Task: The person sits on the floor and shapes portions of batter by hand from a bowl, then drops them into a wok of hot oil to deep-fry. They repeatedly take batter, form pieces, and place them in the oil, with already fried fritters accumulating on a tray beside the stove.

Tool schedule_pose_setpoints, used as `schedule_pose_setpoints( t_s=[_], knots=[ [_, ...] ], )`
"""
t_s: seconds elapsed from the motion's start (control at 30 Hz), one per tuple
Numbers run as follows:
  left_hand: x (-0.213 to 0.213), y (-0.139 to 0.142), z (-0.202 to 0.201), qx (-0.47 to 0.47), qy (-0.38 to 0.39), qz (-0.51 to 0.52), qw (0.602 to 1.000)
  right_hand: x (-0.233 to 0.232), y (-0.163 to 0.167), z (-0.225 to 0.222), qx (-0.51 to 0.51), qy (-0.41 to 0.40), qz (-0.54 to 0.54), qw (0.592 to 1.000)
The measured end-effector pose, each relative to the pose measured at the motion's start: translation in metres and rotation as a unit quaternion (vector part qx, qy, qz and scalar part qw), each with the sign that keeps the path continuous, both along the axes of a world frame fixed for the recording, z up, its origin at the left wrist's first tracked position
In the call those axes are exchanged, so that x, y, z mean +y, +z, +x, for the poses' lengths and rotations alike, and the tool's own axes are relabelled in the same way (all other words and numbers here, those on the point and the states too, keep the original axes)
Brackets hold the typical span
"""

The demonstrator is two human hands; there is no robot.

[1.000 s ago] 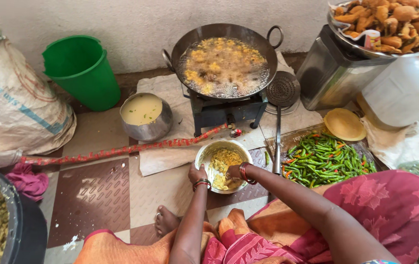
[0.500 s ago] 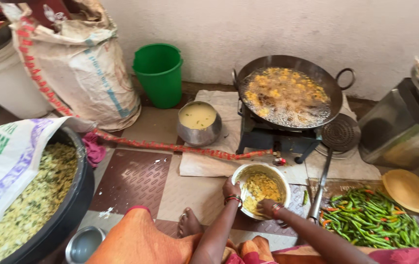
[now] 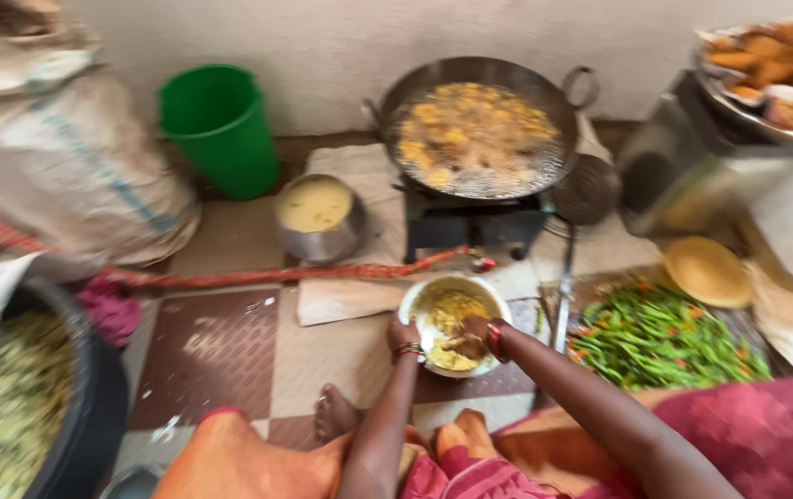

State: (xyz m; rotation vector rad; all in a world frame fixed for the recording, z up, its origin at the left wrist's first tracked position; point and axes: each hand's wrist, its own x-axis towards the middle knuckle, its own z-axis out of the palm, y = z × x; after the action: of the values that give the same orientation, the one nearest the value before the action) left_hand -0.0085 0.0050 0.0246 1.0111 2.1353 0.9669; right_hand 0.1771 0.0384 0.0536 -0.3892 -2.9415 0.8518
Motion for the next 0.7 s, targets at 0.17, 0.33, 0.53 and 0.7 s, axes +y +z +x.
schedule_pose_setpoints(
  t_s=[0.17, 0.33, 0.53, 0.7],
  knots=[
    [0.001, -0.019, -0.002, -0.01, 0.017, -0.024, 1.0, 0.004, 0.004, 0.009, 0.051, -0.472, -0.612, 0.633],
    [-0.003, -0.036, -0.003, -0.014, 0.009, 0.009, 1.0, 0.032, 0.015, 0.019, -0.045, -0.407, -0.482, 0.774],
    [-0.009, -0.054, -0.001, -0.031, 0.017, 0.018, 0.999, 0.132, 0.097, 0.051, 0.109, -0.602, -0.322, 0.723],
    [-0.019, -0.067, 0.001, -0.033, 0.014, 0.007, 0.999, 0.213, 0.187, 0.078, -0.034, -0.666, -0.039, 0.745]
  ],
)
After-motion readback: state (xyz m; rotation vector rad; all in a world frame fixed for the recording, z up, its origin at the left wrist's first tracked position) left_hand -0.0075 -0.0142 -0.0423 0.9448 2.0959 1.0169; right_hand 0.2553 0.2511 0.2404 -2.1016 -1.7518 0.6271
